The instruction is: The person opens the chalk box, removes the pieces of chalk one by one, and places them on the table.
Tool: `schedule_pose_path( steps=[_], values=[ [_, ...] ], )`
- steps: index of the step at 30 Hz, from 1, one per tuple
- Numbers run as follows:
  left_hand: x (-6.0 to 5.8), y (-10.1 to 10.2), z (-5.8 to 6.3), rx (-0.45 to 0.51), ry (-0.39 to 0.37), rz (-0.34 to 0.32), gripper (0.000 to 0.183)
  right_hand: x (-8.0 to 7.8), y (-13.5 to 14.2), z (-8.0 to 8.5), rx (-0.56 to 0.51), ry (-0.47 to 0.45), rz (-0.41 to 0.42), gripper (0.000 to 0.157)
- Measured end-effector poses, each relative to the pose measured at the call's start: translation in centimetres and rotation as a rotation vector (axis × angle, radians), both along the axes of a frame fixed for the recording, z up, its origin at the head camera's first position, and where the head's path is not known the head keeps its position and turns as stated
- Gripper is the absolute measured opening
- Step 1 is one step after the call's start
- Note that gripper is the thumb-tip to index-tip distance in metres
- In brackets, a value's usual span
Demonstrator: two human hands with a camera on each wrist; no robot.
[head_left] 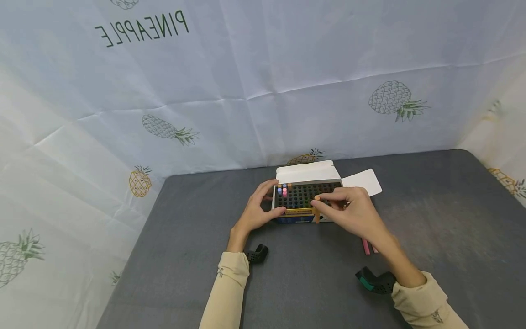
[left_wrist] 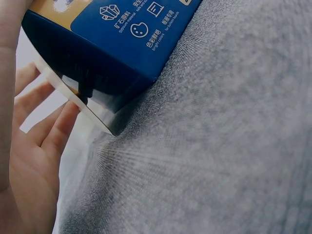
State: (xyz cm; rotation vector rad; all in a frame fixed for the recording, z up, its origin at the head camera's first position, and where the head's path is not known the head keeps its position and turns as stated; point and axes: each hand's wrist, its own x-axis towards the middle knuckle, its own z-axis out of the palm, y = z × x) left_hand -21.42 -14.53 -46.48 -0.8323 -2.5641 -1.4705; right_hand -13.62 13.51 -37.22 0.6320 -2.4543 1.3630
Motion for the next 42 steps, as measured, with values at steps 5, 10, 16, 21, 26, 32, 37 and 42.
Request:
schedule_pose_path(
  steps=[5,10,16,21,26,32,37,42],
  values=[
    [0.0,0.0,0.0,-0.001,0.005,-0.005,0.089,0.2,0.8,0.1,0.012,-0.026,0.014,0.009],
    [0.0,0.0,0.0,-0.008,0.004,0.005,0.093,0.2,1.6,0.0,0.029,-0.053,0.061,0.007],
    [0.0,0.0,-0.1,-0.019,0.0,0.003,0.093,0.0,2.6,0.2,0.09,-0.073,0.121,0.005],
    [0.0,0.0,-0.1,-0.014,0.003,0.003,0.093,-0.2,4.1,0.6,0.099,-0.091,0.174,0.008],
    [0.1,0.0,0.0,-0.018,-0.006,0.008,0.094,-0.3,5.6,0.9,0.094,-0.109,0.206,0.01],
    [0.1,-0.1,0.1,-0.012,-0.003,0.007,0.093,-0.4,7.3,1.1,0.144,-0.133,0.204,0.01],
    [0.1,-0.1,0.0,-0.019,-0.004,0.009,0.094,-0.6,8.9,0.8,0.19,-0.173,0.202,0.009],
    [0.0,0.0,0.0,-0.025,-0.012,0.009,0.097,-0.8,10.4,0.4,0.214,-0.248,0.208,0.007]
  ],
)
